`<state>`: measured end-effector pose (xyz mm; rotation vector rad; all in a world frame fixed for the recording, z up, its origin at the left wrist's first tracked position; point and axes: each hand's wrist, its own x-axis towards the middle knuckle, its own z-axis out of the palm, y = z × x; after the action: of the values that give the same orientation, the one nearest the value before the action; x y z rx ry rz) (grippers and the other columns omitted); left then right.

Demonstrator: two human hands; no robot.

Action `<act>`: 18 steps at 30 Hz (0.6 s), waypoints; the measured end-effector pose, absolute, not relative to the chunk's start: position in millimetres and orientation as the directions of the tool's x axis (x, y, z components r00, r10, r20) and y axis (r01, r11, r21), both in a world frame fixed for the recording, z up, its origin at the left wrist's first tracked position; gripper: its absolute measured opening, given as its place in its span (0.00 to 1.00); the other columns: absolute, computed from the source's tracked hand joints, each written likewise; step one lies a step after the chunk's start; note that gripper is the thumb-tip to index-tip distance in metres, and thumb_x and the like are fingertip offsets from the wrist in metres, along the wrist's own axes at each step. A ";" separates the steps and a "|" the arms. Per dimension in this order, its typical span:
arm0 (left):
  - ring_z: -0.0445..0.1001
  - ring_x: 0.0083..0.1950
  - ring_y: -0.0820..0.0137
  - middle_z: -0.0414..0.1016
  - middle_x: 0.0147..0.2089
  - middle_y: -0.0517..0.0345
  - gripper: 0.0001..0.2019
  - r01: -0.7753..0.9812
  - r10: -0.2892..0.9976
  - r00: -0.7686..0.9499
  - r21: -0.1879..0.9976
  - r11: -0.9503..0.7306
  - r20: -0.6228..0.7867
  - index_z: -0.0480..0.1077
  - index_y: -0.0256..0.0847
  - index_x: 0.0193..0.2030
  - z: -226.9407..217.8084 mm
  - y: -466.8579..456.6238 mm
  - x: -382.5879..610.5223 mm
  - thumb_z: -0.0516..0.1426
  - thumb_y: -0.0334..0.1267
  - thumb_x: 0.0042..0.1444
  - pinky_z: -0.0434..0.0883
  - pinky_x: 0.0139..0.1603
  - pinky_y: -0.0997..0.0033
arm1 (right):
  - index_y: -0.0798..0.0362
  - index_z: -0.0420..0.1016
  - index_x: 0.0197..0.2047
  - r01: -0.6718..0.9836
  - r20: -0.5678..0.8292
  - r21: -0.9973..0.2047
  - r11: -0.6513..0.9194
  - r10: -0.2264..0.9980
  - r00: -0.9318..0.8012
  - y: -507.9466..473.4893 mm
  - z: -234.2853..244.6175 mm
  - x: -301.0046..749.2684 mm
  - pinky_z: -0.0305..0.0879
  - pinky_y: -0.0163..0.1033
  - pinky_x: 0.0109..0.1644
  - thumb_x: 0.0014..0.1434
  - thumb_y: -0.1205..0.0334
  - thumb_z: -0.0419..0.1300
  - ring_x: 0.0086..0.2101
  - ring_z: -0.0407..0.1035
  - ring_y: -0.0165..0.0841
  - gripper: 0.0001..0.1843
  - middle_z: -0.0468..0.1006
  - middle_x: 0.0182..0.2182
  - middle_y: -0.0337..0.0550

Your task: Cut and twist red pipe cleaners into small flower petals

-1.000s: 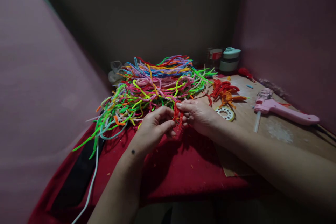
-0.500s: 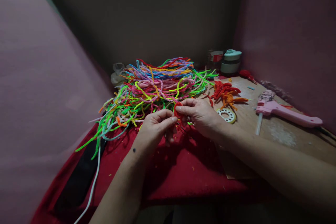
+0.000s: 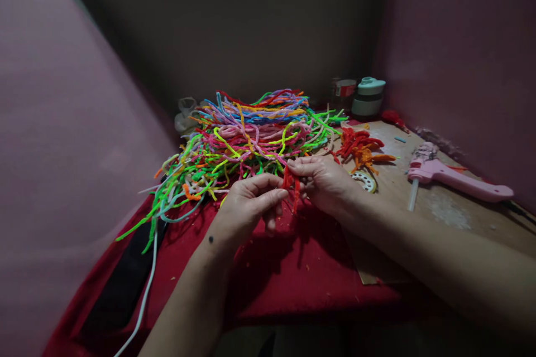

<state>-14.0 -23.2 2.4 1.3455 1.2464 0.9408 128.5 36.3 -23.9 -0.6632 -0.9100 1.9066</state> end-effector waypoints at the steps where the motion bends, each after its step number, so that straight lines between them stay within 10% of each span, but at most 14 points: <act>1: 0.65 0.15 0.80 0.69 0.20 0.65 0.08 0.156 0.985 0.148 0.985 0.071 -0.094 0.69 0.37 0.35 2.0 -23.3 -14.0 0.59 0.38 0.50 0.63 0.16 0.81 | 0.57 0.65 0.19 -0.491 -0.066 -0.815 -0.308 0.891 -0.450 36.9 -24.1 128.7 0.49 0.30 0.18 0.42 0.62 0.66 0.14 0.55 0.21 0.13 0.65 0.13 0.32; 18: 0.63 0.13 0.78 0.70 0.20 0.64 0.09 0.111 0.993 -0.111 0.994 -0.018 0.031 0.64 0.38 0.33 0.7 -21.1 -15.4 0.59 0.38 0.47 0.61 0.11 0.80 | 0.58 0.70 0.21 -0.187 0.006 -0.972 -0.142 0.782 -0.623 28.5 -22.0 130.0 0.55 0.30 0.20 0.45 0.63 0.64 0.15 0.59 0.22 0.09 0.69 0.15 0.36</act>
<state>-15.4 -21.1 0.7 1.2536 1.3625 1.2566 130.0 28.5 -22.0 -0.6933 -1.4508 1.8377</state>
